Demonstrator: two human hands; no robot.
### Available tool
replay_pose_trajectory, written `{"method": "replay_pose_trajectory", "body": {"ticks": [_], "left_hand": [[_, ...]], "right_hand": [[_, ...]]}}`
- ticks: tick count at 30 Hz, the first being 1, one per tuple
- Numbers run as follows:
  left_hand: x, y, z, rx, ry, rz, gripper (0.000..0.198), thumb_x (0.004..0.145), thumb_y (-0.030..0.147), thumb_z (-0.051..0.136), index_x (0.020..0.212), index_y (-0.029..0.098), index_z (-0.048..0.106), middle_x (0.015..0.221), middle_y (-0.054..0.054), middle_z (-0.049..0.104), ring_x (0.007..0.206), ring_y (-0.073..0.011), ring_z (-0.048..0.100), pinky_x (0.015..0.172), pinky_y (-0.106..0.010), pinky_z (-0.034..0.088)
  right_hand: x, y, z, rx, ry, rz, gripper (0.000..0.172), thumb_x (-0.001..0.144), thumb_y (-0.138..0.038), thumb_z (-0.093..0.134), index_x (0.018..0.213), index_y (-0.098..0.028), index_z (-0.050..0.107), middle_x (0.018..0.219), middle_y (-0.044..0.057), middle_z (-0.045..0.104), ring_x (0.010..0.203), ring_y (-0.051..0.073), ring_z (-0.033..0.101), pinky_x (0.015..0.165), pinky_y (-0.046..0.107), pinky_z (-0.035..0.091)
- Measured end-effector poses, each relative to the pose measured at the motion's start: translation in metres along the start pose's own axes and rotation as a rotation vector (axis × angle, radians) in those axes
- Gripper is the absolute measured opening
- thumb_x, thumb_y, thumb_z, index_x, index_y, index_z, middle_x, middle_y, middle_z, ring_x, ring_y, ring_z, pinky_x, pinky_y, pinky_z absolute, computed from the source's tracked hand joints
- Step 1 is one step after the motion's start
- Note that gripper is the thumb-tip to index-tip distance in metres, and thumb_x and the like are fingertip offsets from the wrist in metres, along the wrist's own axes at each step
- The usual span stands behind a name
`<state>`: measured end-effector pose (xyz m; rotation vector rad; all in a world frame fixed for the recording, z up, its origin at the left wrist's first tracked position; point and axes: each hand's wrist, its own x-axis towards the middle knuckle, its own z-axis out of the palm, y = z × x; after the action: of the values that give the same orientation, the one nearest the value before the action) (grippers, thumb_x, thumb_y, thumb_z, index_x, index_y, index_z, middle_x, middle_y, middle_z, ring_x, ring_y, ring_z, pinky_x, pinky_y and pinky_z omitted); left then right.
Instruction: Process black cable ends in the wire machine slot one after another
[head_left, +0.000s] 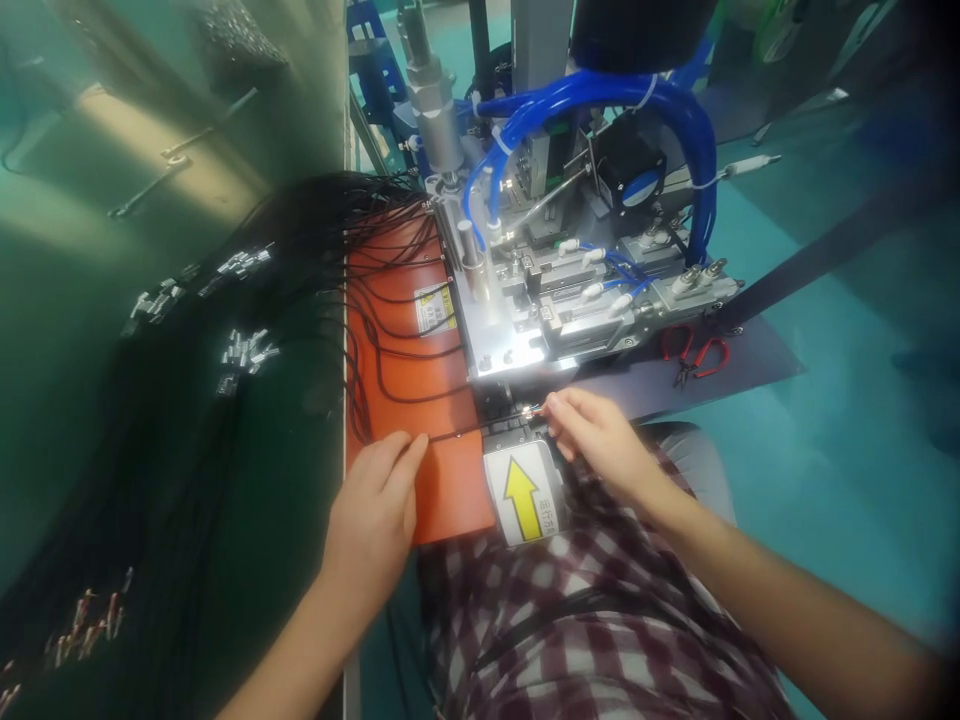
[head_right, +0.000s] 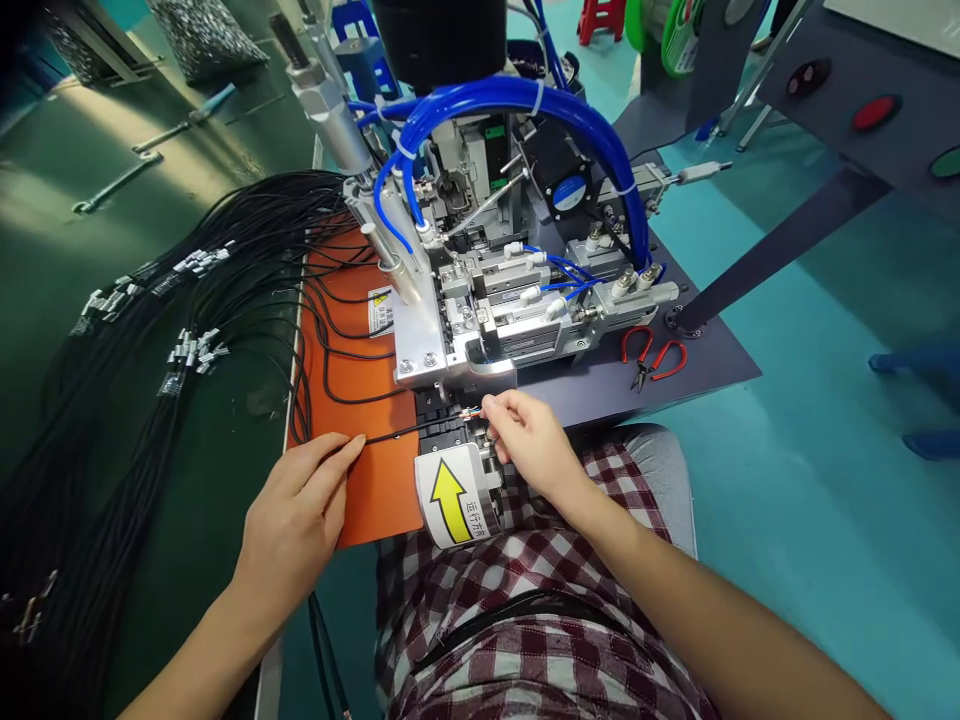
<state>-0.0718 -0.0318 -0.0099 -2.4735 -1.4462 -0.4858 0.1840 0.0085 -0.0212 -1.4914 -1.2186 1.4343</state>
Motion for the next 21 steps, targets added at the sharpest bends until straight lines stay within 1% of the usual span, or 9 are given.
{"method": "replay_pose_trajectory", "body": {"ticks": [2, 5, 8, 10, 16, 21], "left_hand": [[0.001, 0.000, 0.000, 0.002, 0.004, 0.004, 0.034, 0.084, -0.004, 0.045, 0.113, 0.008, 0.058, 0.105, -0.014, 0.064, 0.095, -0.0240, 0.059, 0.083, -0.034, 0.052], [0.002, 0.000, 0.000, -0.006, 0.005, 0.007, 0.033, 0.084, -0.005, 0.046, 0.113, 0.006, 0.059, 0.104, -0.015, 0.064, 0.094, -0.0241, 0.059, 0.082, -0.034, 0.052], [0.001, 0.000, 0.000, -0.006, 0.005, 0.002, 0.033, 0.084, -0.005, 0.046, 0.112, 0.006, 0.059, 0.104, -0.015, 0.064, 0.095, -0.0243, 0.059, 0.083, -0.034, 0.052], [0.000, 0.000, 0.000, -0.001, 0.005, -0.003, 0.033, 0.084, -0.005, 0.046, 0.112, 0.006, 0.059, 0.103, -0.014, 0.064, 0.095, -0.0242, 0.060, 0.083, -0.034, 0.052], [0.000, -0.001, 0.001, -0.012, -0.003, -0.014, 0.033, 0.084, -0.004, 0.046, 0.113, 0.006, 0.059, 0.104, -0.015, 0.064, 0.094, -0.0247, 0.060, 0.082, -0.035, 0.053], [0.000, -0.001, 0.001, -0.019, 0.004, -0.017, 0.032, 0.085, -0.003, 0.046, 0.113, 0.007, 0.058, 0.103, -0.015, 0.064, 0.094, -0.0250, 0.060, 0.081, -0.036, 0.054]], "right_hand": [[0.003, 0.001, 0.007, 0.038, -0.001, -0.013, 0.033, 0.088, -0.046, 0.050, 0.068, -0.020, 0.048, 0.058, -0.005, 0.049, 0.045, 0.010, 0.045, 0.048, 0.025, 0.035], [0.004, 0.002, 0.015, 0.048, 0.021, -0.032, 0.028, 0.087, -0.042, 0.053, 0.070, -0.021, 0.045, 0.058, -0.006, 0.046, 0.047, 0.010, 0.043, 0.049, 0.024, 0.034], [0.002, 0.004, 0.019, 0.032, 0.068, -0.093, 0.022, 0.088, -0.036, 0.053, 0.073, -0.022, 0.046, 0.061, -0.006, 0.045, 0.052, 0.010, 0.041, 0.052, 0.024, 0.033], [0.001, 0.005, 0.020, 0.041, 0.090, -0.111, 0.021, 0.088, -0.035, 0.054, 0.073, -0.022, 0.046, 0.061, -0.006, 0.044, 0.054, 0.010, 0.040, 0.054, 0.024, 0.033], [0.003, 0.004, 0.016, 0.143, 0.030, 0.003, 0.031, 0.088, -0.045, 0.053, 0.069, -0.021, 0.044, 0.052, -0.008, 0.043, 0.045, 0.009, 0.038, 0.048, 0.024, 0.034], [0.001, 0.002, 0.011, 0.132, 0.032, 0.019, 0.032, 0.089, -0.044, 0.050, 0.070, -0.019, 0.048, 0.057, -0.005, 0.049, 0.047, 0.009, 0.042, 0.051, 0.024, 0.035]]}}
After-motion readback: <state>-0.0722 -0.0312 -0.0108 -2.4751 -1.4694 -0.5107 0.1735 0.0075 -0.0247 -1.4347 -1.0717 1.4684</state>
